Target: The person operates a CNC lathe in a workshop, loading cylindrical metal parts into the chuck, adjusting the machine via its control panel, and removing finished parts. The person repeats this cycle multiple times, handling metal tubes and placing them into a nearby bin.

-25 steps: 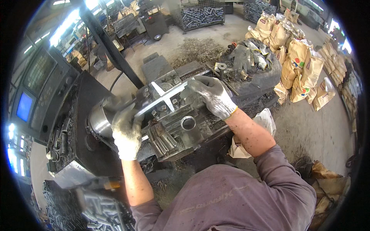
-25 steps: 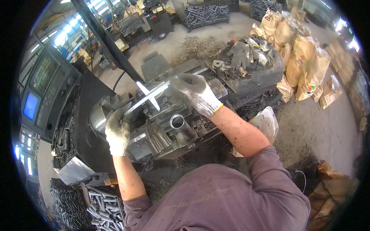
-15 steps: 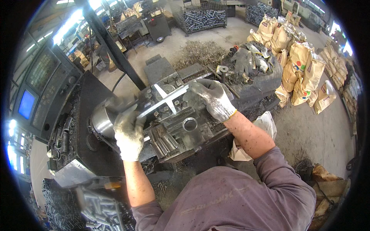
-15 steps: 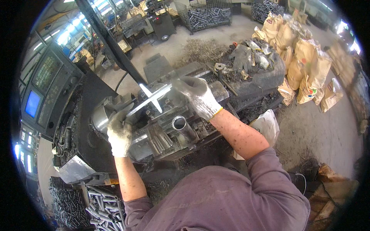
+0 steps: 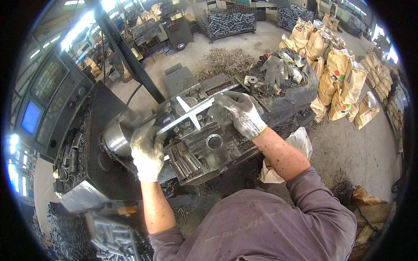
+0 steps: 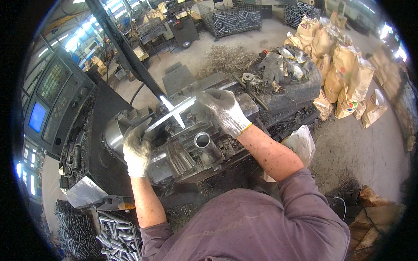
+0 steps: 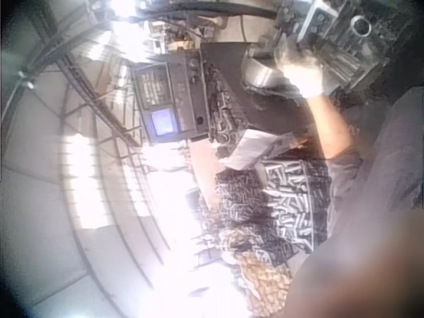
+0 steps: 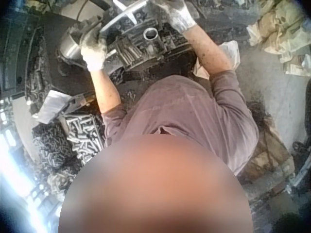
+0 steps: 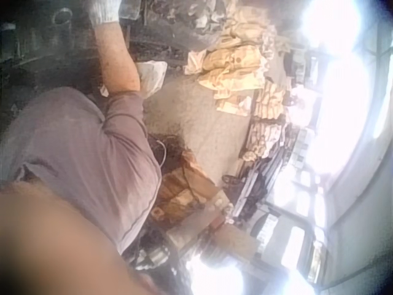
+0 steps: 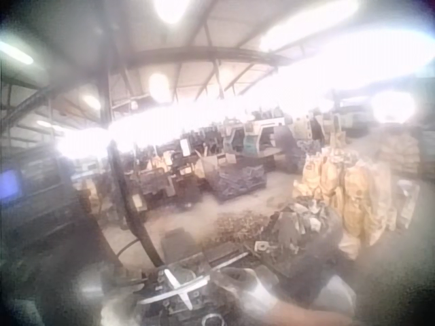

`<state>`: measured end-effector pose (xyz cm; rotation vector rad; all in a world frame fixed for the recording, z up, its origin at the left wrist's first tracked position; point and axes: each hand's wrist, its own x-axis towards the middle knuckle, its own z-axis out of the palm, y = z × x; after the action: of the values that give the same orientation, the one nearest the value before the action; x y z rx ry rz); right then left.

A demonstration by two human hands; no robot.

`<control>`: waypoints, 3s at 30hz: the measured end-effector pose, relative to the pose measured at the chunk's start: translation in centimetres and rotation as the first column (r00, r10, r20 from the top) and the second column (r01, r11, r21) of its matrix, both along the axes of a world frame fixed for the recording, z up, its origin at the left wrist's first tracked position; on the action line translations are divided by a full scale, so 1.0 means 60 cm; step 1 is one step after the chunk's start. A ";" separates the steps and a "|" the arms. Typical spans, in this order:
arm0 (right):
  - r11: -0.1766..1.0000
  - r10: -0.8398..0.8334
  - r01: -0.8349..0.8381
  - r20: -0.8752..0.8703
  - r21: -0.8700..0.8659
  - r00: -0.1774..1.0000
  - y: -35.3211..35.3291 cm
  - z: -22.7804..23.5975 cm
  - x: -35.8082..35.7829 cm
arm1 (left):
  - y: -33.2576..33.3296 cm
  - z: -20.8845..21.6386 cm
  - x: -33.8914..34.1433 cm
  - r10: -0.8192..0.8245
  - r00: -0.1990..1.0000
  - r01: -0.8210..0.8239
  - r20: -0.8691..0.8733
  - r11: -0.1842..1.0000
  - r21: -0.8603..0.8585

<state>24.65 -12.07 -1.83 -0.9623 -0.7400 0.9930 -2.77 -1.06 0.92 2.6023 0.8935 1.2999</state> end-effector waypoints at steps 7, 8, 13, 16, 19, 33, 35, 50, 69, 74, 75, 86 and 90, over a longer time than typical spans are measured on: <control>0.999 -0.029 0.029 0.023 0.021 0.999 0.001 0.001 -0.006 | 0.003 -0.004 -0.003 -0.003 1.000 0.003 0.000 1.000 -0.006; 0.999 -0.038 0.037 0.027 0.025 0.999 0.001 0.001 -0.007 | 0.005 -0.005 -0.005 0.001 1.000 -0.001 -0.010 1.000 -0.012; 0.999 -0.034 0.034 -0.003 0.009 0.999 0.001 0.002 -0.008 | 0.011 -0.010 -0.011 0.036 0.996 -0.044 -0.080 0.993 -0.108; 0.999 -0.024 0.024 -0.002 0.026 1.000 0.001 0.001 -0.006 | 0.011 -0.013 -0.006 0.018 1.000 -0.018 -0.015 0.999 -0.029; 0.999 0.003 0.000 0.081 -0.038 0.997 0.006 0.000 -0.008 | 0.003 -0.015 0.000 0.045 0.999 -0.047 -0.024 0.993 -0.108; 0.970 -0.225 0.185 0.293 0.160 0.929 0.013 0.018 0.008 | -0.065 -0.045 0.083 0.018 0.993 0.000 0.119 0.989 -0.148; 0.964 -0.264 0.240 0.466 0.111 0.845 0.009 0.034 0.016 | -0.070 -0.047 0.092 0.012 0.990 0.020 0.138 0.972 -0.232; 0.946 -0.317 0.023 0.909 0.324 0.271 -0.121 0.220 0.015 | -0.122 -0.172 0.102 -0.254 0.935 0.323 0.247 0.898 -0.299; 0.985 -0.116 0.129 0.993 0.113 0.015 -0.030 -0.037 -0.061 | -0.138 -0.193 0.166 0.003 0.916 0.297 0.401 0.667 -0.683; 0.988 -0.100 0.127 0.993 0.092 0.059 -0.031 -0.036 -0.060 | -0.137 -0.189 0.170 -0.012 0.924 0.281 0.382 0.698 -0.659; 0.988 -0.088 0.133 0.994 0.080 0.057 -0.032 -0.036 -0.060 | -0.138 -0.189 0.170 -0.017 0.918 0.294 0.396 0.699 -0.652; 0.981 -0.054 0.190 0.997 0.044 0.050 -0.026 -0.029 -0.067 | -0.141 -0.195 0.176 -0.017 0.899 0.313 0.437 0.722 -0.617; 0.960 -0.225 0.182 0.973 0.214 0.041 -0.040 -0.009 -0.065 | -0.141 -0.205 0.178 -0.001 0.900 0.307 0.436 0.711 -0.632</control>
<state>20.73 -14.45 -2.38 -1.6841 -1.7216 -0.1975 7.92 -9.54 -11.41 1.6974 0.8357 1.1043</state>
